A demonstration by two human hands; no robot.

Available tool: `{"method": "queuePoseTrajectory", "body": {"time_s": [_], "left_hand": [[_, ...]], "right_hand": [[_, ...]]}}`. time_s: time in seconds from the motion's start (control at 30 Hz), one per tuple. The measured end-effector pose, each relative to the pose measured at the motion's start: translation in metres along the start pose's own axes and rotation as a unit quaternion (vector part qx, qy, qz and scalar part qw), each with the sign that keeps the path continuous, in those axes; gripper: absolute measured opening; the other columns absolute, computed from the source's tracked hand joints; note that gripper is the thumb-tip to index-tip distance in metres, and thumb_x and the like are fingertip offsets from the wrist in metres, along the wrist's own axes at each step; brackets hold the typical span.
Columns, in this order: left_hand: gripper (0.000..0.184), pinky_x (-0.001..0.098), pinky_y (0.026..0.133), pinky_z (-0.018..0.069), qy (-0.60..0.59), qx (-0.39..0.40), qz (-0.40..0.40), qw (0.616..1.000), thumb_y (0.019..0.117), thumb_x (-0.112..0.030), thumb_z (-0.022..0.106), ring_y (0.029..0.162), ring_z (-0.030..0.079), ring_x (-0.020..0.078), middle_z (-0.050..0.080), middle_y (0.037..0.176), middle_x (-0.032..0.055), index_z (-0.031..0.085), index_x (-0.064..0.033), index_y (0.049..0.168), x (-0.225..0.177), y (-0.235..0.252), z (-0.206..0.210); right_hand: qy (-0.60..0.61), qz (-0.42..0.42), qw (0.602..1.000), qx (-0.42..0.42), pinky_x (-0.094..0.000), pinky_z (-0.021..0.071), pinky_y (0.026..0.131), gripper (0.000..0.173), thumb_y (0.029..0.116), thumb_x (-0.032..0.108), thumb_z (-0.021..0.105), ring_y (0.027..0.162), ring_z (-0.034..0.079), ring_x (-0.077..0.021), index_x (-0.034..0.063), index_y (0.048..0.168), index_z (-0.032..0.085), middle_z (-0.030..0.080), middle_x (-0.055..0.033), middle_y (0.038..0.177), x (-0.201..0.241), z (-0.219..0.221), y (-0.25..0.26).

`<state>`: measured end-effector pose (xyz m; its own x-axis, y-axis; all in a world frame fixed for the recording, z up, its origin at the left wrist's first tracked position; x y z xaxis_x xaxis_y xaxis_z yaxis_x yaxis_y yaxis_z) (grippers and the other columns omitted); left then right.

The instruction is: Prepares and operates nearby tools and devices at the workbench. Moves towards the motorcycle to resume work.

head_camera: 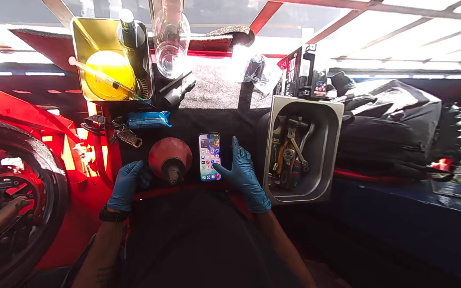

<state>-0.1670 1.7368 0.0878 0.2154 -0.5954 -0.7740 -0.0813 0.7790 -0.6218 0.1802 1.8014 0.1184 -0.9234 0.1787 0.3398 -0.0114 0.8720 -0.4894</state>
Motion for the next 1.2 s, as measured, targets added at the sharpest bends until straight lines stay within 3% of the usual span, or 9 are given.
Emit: {"method": "queuePoseTrajectory", "body": {"time_s": [0.13,0.23,0.37,0.47,0.63,0.9,1.2], "left_hand": [[0.035,0.0209,0.048,0.0548,0.001,0.002,0.002,1.0,0.1096,-0.013,0.037,0.05,0.063,0.0068,0.069,0.064,-0.0011,0.065,-0.0068,0.089,0.0,0.0,0.0],[0.035,0.0218,0.048,0.0551,0.003,0.009,0.002,1.0,0.1097,-0.015,0.038,0.05,0.064,0.0076,0.07,0.065,0.0,0.066,-0.0061,0.09,0.003,0.004,-0.002],[0.036,0.0227,0.051,0.0552,0.008,0.015,-0.014,1.0,0.1111,-0.017,0.038,0.052,0.064,0.0084,0.07,0.067,0.0008,0.066,-0.0051,0.092,0.002,0.003,-0.002],[0.036,0.021,0.047,0.0544,0.0,0.005,-0.002,1.0,0.1103,-0.014,0.038,0.049,0.064,0.0073,0.07,0.064,0.0001,0.065,-0.006,0.089,0.003,0.004,-0.002],[0.036,0.0214,0.047,0.0539,-0.007,0.004,0.0,1.0,0.11,-0.014,0.038,0.049,0.063,0.0079,0.07,0.064,0.0006,0.065,-0.0055,0.089,0.004,0.004,-0.002],[0.036,0.0226,0.048,0.0544,0.0,0.001,-0.005,1.0,0.1105,-0.016,0.039,0.05,0.064,0.0085,0.069,0.065,0.0005,0.066,-0.0059,0.089,0.005,0.005,-0.002],[0.035,0.0207,0.047,0.0538,-0.002,-0.007,-0.005,1.0,0.1101,-0.013,0.037,0.049,0.062,0.0061,0.068,0.063,-0.0017,0.066,-0.0068,0.089,-0.001,-0.001,0.001]], "right_hand": [[0.023,-0.008,0.999,0.042,-0.0553,0.0345,0.117,0.117,0.0771,0.06,0.078,0.146,0.039,-0.0364,0.011,0.165,0.018,0.044,-0.0175,0.157,-0.01,-0.005,0.0],[-0.037,-0.027,0.997,0.062,-0.0589,0.0285,0.12,0.13,0.0701,0.067,0.08,0.151,0.033,-0.0374,0.0119,0.166,0.013,0.037,-0.0177,0.163,-0.007,-0.001,-0.003],[-0.093,-0.036,0.994,0.053,-0.0659,0.0245,0.119,0.132,0.0669,0.067,0.082,0.151,0.032,-0.0388,0.0139,0.167,0.014,0.035,-0.0175,0.163,-0.003,0.007,-0.007],[-0.088,-0.039,0.994,0.05,-0.0663,0.0251,0.118,0.131,0.0677,0.069,0.081,0.151,0.031,-0.04,0.0131,0.166,0.014,0.035,-0.0181,0.164,-0.003,0.007,-0.007],[-0.047,0.009,0.999,-0.004,-0.0634,0.0314,0.116,0.124,0.0758,0.08,0.066,0.145,0.04,-0.0412,0.0071,0.165,0.019,0.044,-0.0207,0.157,0.004,0.005,-0.004],[-0.123,0.039,0.992,-0.014,-0.072,0.03,0.112,0.13,0.0692,0.083,0.068,0.142,0.041,-0.0484,0.0125,0.166,0.018,0.043,-0.0263,0.155,0.027,0.015,-0.001],[-0.073,0.028,0.997,-0.004,-0.0645,0.0321,0.115,0.124,0.0766,0.08,0.065,0.142,0.043,-0.0457,0.0069,0.165,0.019,0.046,-0.0254,0.154,0.016,0.005,0.001]]}}
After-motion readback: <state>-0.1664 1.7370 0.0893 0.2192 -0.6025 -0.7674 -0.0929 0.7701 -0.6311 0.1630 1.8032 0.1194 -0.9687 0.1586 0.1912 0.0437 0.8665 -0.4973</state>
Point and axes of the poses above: each hand's wrist, its own y-axis towards the middle knuckle, its own z-axis out of the palm, x = y × z, the point moved 5 cm from there along y, towards the middle knuckle
